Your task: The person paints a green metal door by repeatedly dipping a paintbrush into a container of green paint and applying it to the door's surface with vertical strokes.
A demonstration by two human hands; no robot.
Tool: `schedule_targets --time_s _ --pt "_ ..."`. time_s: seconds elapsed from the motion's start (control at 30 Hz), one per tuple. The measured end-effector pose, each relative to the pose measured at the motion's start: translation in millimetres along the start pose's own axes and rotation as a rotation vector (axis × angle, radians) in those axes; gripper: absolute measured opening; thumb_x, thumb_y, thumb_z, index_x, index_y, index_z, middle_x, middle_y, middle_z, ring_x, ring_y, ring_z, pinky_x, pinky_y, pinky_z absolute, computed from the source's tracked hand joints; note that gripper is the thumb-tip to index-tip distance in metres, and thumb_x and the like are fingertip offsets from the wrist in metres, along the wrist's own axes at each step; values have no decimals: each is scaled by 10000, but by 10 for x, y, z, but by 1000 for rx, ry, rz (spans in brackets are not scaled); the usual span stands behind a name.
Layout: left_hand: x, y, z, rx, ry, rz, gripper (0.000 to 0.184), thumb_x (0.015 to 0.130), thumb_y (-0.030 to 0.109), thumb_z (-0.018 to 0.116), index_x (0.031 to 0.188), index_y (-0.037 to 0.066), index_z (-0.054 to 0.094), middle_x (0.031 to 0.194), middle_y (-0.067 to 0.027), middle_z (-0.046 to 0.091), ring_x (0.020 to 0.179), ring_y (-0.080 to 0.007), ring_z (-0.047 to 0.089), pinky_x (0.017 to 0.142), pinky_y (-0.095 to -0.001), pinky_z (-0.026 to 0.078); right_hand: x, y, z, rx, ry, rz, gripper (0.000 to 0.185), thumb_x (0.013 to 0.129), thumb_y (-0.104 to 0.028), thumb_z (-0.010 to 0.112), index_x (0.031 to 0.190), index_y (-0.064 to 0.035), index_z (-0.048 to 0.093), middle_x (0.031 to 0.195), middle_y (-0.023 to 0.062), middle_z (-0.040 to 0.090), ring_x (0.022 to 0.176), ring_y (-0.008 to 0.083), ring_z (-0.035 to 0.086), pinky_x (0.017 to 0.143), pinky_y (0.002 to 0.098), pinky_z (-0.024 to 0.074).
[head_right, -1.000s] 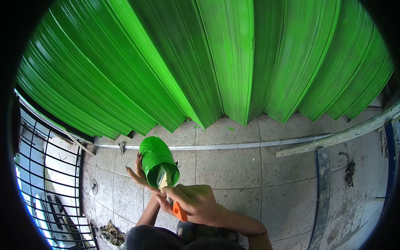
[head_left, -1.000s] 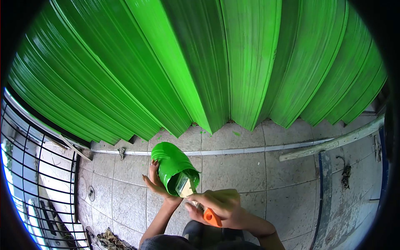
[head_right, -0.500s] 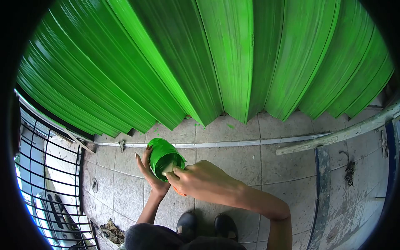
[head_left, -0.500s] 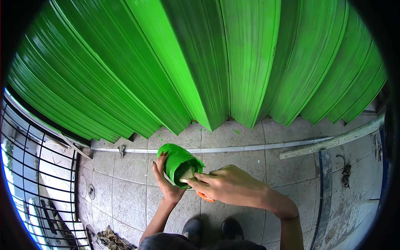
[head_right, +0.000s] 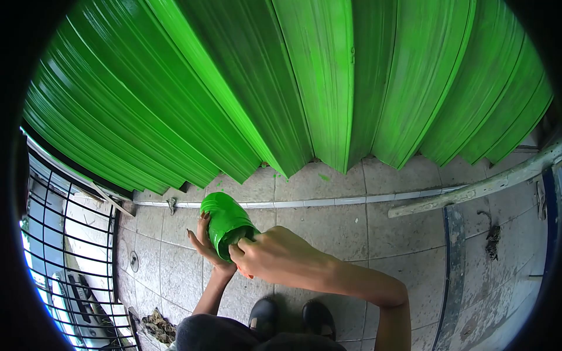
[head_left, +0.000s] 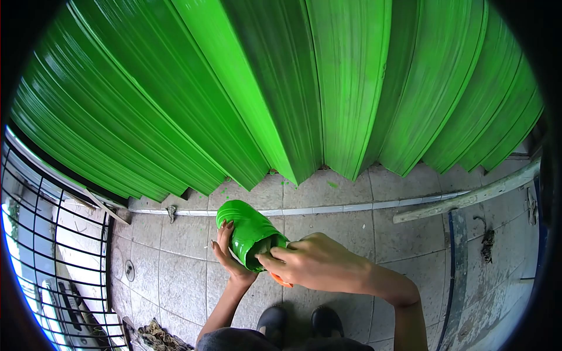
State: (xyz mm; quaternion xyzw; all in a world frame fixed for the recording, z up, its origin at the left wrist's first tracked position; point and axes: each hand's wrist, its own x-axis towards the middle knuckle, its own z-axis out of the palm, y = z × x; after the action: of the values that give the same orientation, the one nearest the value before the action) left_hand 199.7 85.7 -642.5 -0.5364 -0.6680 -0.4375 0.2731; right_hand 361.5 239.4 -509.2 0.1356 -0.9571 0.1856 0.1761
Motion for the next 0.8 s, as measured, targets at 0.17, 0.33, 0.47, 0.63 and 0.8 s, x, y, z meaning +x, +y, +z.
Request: schedule_targets --time_s 0.17,0.33,0.47,0.63,0.8 --pt "57 90 31 -40 68 -68 1085 751 207 792 1463 -15 4 1325 -255 434 1238 -399 463 1081 -543 304 -31 77 58 57 118 19 141 780 -98 649 887 -10 630 689 77 648 608 185 678 494 302 534" --pt "35 32 8 3 14 -47 1195 684 163 828 1481 12 -50 1403 -233 358 1309 -366 401 1084 -485 328 27 84 92 75 22 30 120 770 -78 647 872 -18 624 684 75 647 604 200 678 508 311 537" --pt "2 36 40 -11 65 -69 1106 730 236 810 1450 -42 19 1323 -256 433 1234 -385 468 1078 -535 307 39 94 84 53 65 20 110 767 -79 646 867 -39 622 661 70 641 595 199 674 503 322 530" --pt "14 64 20 -32 42 -108 1188 682 236 848 1462 -31 -7 1343 -257 416 1248 -386 454 1072 -517 321 32 102 108 98 108 40 154 817 -139 663 945 -55 645 655 59 650 550 174 647 478 305 509" --pt "37 99 27 -179 5 -299 1306 593 178 896 1476 -10 -47 1371 -251 389 1254 -381 451 1063 -483 345 -52 147 24 341 256 222 199 850 -210 716 1003 -82 710 788 51 716 580 122 658 505 247 510"
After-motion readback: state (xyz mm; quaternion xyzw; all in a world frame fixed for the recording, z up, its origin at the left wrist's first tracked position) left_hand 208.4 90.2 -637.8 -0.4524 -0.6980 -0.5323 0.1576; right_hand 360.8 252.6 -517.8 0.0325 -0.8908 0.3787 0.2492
